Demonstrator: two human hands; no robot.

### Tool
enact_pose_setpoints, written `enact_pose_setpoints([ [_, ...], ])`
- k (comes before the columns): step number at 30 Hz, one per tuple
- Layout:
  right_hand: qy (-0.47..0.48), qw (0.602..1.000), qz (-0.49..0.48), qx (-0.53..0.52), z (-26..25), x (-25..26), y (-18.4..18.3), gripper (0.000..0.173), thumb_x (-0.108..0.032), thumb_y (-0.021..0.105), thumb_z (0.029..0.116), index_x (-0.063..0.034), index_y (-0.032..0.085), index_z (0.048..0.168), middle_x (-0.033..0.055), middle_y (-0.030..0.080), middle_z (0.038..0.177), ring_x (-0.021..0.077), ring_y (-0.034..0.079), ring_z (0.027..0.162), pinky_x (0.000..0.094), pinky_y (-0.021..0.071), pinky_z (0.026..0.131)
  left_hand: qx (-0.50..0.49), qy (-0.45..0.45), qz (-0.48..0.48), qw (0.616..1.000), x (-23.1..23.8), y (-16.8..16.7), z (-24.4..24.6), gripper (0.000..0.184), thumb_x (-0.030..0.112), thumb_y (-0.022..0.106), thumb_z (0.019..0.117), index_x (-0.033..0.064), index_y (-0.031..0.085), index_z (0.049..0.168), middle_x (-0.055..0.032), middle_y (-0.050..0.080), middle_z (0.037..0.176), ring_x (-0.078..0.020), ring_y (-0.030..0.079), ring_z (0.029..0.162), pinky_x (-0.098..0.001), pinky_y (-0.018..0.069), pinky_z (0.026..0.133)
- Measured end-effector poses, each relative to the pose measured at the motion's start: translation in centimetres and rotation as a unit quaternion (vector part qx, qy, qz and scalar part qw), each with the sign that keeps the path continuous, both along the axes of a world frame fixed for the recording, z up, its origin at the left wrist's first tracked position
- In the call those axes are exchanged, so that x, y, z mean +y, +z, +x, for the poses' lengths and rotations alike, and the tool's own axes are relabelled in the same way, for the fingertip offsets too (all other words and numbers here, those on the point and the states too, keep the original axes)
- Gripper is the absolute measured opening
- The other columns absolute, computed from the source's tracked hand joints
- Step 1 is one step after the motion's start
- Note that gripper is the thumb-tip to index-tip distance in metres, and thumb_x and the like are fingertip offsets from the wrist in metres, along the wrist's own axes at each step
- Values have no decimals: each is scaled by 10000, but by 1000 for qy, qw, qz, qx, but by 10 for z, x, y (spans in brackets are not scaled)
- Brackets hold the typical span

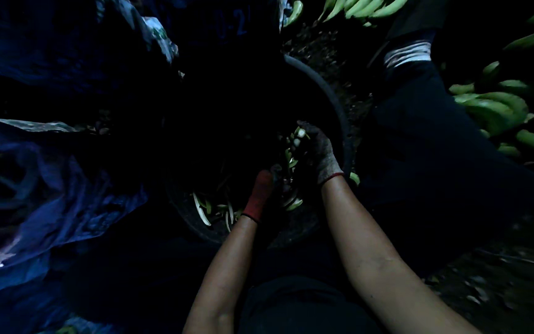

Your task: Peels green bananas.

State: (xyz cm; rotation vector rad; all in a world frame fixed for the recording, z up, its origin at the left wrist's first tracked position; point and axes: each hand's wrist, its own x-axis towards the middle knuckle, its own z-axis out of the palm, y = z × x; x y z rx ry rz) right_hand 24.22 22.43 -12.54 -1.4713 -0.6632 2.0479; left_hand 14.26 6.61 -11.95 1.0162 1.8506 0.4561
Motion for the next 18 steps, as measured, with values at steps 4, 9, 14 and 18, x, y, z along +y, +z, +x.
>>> enact_pose_setpoints([
  [4,11,1000,12,-8,0,-1,-2,283,-350,562,1013,-126,626,1173,16,623,796,111,592,626,270,530,554,-1,21,23,1000,1,1,2,302,157,575,1045,-54,649,1248,-259,688,1140,-361,667,1066,-489,521,969],
  [9,-2,1000,-8,4,-4,-8,0,284,-323,543,1027,-138,613,1232,18,625,825,105,584,606,253,521,522,23,-48,-37,998,14,-15,13,312,207,563,1054,8,659,1274,-245,695,1164,-397,673,1096,-561,529,966],
  [14,19,998,63,-21,-4,-1,13,377,-369,511,1046,-148,565,1347,44,672,981,145,656,764,318,579,650,-74,-35,-46,996,5,-1,19,334,190,492,1089,-15,643,1306,-230,676,1252,-329,647,1178,-478,493,1047],
  [18,20,989,130,-65,-7,8,30,476,-390,546,1035,-151,495,1443,108,665,1217,239,697,985,450,618,777,-115,19,-95,989,-29,17,-27,458,452,505,1063,56,652,1240,-160,696,1093,-263,677,980,-499,562,876],
])
